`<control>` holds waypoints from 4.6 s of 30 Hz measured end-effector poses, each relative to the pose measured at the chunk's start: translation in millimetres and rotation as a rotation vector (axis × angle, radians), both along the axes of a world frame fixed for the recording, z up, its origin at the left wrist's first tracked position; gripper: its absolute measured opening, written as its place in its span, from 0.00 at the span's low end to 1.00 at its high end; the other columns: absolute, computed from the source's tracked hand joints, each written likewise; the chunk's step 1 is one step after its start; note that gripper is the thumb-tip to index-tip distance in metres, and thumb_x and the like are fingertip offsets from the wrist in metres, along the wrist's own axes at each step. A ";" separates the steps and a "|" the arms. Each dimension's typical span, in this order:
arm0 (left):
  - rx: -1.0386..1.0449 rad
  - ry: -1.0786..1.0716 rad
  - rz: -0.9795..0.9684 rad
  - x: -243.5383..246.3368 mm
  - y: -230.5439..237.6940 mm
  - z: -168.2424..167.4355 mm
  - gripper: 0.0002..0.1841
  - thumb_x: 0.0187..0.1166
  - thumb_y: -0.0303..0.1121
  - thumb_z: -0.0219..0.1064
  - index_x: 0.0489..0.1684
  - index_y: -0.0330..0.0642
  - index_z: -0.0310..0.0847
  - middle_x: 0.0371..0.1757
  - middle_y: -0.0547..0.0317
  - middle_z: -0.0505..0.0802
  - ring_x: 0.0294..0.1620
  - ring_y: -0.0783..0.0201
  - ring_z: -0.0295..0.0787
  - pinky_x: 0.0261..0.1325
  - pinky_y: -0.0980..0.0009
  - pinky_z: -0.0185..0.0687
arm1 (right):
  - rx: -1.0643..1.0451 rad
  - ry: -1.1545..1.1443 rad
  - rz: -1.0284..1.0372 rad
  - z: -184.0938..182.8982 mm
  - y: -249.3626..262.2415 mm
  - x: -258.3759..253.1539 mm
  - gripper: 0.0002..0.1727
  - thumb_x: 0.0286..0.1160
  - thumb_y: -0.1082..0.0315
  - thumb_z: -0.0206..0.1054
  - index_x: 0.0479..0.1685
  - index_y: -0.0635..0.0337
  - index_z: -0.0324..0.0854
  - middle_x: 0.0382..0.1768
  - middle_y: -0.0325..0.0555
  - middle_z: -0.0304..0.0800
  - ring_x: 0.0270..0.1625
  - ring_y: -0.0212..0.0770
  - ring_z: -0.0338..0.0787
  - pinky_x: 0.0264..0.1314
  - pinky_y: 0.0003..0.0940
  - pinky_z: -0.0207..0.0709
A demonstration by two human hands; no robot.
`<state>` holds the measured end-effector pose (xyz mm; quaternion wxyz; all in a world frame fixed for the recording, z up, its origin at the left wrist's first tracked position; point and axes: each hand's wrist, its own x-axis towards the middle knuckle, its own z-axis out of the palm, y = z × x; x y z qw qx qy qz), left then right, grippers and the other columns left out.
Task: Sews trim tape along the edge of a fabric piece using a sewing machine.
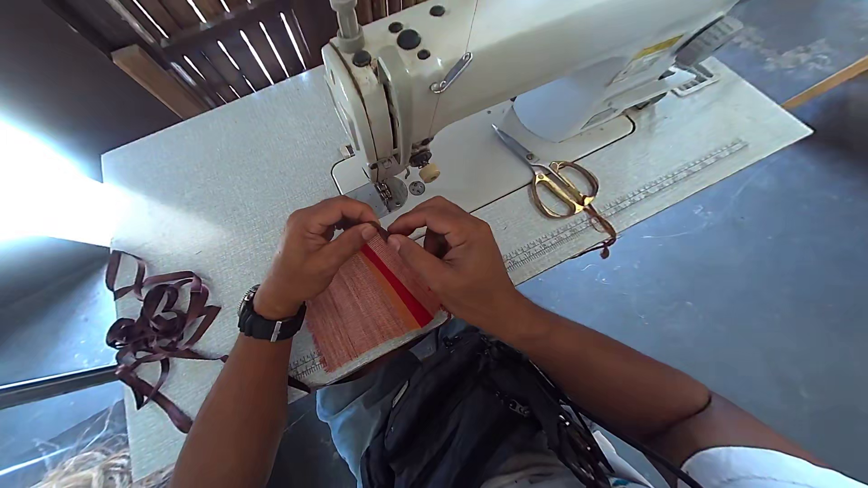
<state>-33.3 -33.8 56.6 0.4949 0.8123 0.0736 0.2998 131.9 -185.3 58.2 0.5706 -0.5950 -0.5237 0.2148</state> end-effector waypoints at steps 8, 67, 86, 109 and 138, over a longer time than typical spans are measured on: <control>-0.045 -0.014 0.001 1.9 -1.2 -2.4 0.06 0.83 0.29 0.65 0.47 0.38 0.87 0.42 0.62 0.91 0.41 0.71 0.88 0.46 0.74 0.87 | 0.014 -0.065 -0.049 -2.4 4.7 -6.6 0.05 0.74 0.68 0.74 0.43 0.56 0.90 0.36 0.36 0.85 0.26 0.25 0.80 0.23 0.18 0.76; 0.540 0.479 0.146 16.1 -2.2 -28.4 0.10 0.82 0.36 0.63 0.41 0.48 0.92 0.64 0.62 0.93 0.84 0.54 0.73 0.86 0.47 0.64 | -0.264 -0.507 -0.046 -35.9 66.8 50.0 0.11 0.80 0.66 0.69 0.55 0.54 0.92 0.55 0.54 0.85 0.57 0.54 0.84 0.60 0.52 0.78; 0.571 0.467 0.050 9.5 -0.1 -26.4 0.11 0.82 0.40 0.63 0.44 0.50 0.93 0.60 0.66 0.95 0.78 0.64 0.81 0.90 0.49 0.61 | -0.091 -0.530 0.004 -58.5 64.1 55.2 0.18 0.77 0.71 0.61 0.52 0.46 0.96 0.58 0.50 0.88 0.63 0.50 0.84 0.65 0.53 0.76; 0.561 0.586 0.312 -18.5 30.7 -12.1 0.08 0.82 0.32 0.66 0.45 0.41 0.90 0.61 0.48 0.93 0.72 0.47 0.85 0.76 0.43 0.76 | -0.135 -0.591 0.029 -55.6 60.6 54.8 0.18 0.75 0.71 0.60 0.52 0.46 0.96 0.63 0.51 0.86 0.61 0.51 0.83 0.62 0.56 0.75; 0.255 0.297 0.055 -56.3 34.3 34.6 0.08 0.80 0.43 0.68 0.38 0.53 0.91 0.58 0.67 0.94 0.73 0.58 0.85 0.77 0.56 0.83 | -0.088 -0.728 0.149 -64.0 60.0 47.1 0.18 0.77 0.65 0.58 0.51 0.45 0.96 0.32 0.40 0.85 0.40 0.41 0.85 0.49 0.46 0.76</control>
